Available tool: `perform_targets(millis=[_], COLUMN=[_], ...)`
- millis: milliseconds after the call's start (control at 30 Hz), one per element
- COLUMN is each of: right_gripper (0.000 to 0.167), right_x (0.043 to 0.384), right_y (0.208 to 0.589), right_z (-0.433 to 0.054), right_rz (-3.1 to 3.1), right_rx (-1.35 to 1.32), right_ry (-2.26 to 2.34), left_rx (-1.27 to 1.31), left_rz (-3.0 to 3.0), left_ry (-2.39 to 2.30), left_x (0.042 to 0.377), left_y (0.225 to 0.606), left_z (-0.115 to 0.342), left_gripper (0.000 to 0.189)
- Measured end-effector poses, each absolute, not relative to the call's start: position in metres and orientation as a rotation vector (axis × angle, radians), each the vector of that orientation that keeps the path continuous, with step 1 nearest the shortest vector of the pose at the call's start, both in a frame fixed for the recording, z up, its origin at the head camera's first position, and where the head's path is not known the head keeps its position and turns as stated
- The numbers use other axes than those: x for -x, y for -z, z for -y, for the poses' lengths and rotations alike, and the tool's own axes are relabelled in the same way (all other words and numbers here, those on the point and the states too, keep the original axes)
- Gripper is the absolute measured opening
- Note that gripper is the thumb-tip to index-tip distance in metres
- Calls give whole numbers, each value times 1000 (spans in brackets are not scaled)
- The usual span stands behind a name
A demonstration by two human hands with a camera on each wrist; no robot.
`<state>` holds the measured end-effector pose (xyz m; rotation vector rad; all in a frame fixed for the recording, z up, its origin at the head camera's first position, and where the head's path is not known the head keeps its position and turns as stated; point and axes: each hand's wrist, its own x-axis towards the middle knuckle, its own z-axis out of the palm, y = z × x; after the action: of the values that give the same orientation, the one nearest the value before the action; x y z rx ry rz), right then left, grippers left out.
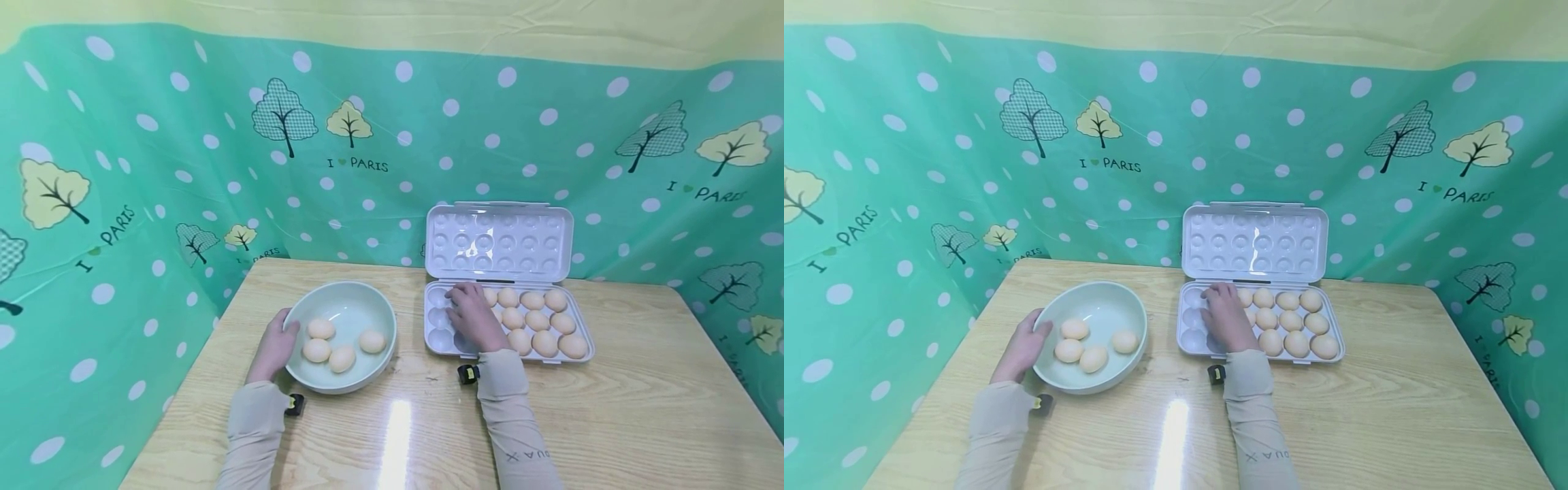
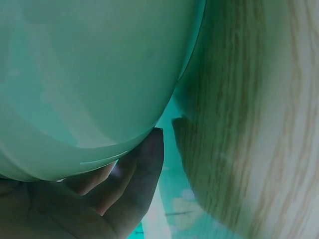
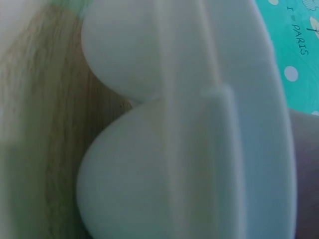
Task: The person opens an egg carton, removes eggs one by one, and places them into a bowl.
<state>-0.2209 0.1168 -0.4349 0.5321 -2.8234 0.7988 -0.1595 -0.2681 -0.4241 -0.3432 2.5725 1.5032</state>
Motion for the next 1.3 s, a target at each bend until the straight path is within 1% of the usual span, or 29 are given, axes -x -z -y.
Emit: perform_targets(millis=[167, 333, 500, 700, 967, 1300], right_gripper=[21, 19, 22, 24, 34, 34], right_x=[223, 225, 227, 229, 231, 229], right_y=[438, 438, 437, 437, 435, 434], right_z=[-115, -112, -110, -110, -111, -110], right_rz=[2797, 2780, 2796, 2793, 2810, 2745], right_rx=[-505, -432, -366, -348, -203, -173], right_ry=[-785, -780, -775, -795, -945, -971], left_rx=[344, 347, 349, 346, 357, 356], left_rz=[-2567, -2566, -2561, -2563, -2563, -2562], left_ry=[-1505, -1506, -1509, -1514, -1515, -1524], left_x=[160, 161, 161, 162, 160, 160], left_y=[426, 425, 424, 424, 423, 422], left_z=[269, 269, 269, 268, 268, 267], left_gripper=[50, 50, 50, 49, 49, 49])
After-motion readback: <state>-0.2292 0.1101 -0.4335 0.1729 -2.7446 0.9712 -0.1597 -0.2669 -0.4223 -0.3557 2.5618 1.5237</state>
